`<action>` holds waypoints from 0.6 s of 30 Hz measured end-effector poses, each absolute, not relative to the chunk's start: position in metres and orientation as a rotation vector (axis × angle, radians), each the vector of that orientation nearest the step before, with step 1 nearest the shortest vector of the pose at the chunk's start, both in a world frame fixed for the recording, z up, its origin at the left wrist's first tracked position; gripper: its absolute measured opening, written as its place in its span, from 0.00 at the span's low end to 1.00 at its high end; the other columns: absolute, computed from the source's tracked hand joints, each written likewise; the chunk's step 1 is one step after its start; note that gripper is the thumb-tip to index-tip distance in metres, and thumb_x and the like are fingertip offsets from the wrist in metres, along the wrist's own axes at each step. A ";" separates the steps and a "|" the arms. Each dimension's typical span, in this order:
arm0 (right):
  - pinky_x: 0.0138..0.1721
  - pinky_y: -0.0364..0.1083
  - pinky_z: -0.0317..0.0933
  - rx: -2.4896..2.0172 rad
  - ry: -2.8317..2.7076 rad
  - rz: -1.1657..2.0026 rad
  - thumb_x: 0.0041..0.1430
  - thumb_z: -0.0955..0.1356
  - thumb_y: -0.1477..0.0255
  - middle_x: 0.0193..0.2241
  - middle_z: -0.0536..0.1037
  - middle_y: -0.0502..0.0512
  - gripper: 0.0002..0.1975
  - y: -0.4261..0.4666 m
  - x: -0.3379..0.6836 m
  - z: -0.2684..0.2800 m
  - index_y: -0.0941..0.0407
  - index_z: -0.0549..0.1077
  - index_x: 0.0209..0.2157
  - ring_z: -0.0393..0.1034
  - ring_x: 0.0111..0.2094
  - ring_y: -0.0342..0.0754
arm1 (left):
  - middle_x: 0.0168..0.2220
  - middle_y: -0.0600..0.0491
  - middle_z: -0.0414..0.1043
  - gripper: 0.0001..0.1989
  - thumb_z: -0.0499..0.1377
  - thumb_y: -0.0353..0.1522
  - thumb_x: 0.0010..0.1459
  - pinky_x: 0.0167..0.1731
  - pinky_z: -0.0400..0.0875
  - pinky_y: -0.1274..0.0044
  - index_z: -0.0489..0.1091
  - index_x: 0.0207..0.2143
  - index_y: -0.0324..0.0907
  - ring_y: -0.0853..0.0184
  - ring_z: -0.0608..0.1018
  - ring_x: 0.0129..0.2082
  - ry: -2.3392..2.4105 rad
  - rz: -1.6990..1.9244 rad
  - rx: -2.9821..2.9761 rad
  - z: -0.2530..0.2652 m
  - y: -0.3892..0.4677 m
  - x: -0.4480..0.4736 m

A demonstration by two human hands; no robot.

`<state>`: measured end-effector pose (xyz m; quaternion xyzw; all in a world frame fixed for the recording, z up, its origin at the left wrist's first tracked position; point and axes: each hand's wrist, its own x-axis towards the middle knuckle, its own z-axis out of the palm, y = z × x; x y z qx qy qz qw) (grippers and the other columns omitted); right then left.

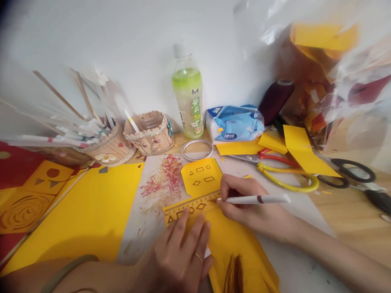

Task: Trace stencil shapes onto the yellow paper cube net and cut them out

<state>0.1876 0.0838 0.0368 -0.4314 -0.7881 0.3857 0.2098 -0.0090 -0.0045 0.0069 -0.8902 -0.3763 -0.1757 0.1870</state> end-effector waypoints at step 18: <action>0.24 0.43 0.51 -1.222 -2.277 1.197 0.58 0.63 0.68 0.21 0.64 0.47 0.11 0.087 0.185 0.048 0.54 0.59 0.24 0.57 0.24 0.43 | 0.47 0.41 0.74 0.17 0.54 0.37 0.61 0.35 0.74 0.70 0.74 0.44 0.33 0.52 0.78 0.43 -1.044 -0.513 -2.450 0.000 -0.005 -0.007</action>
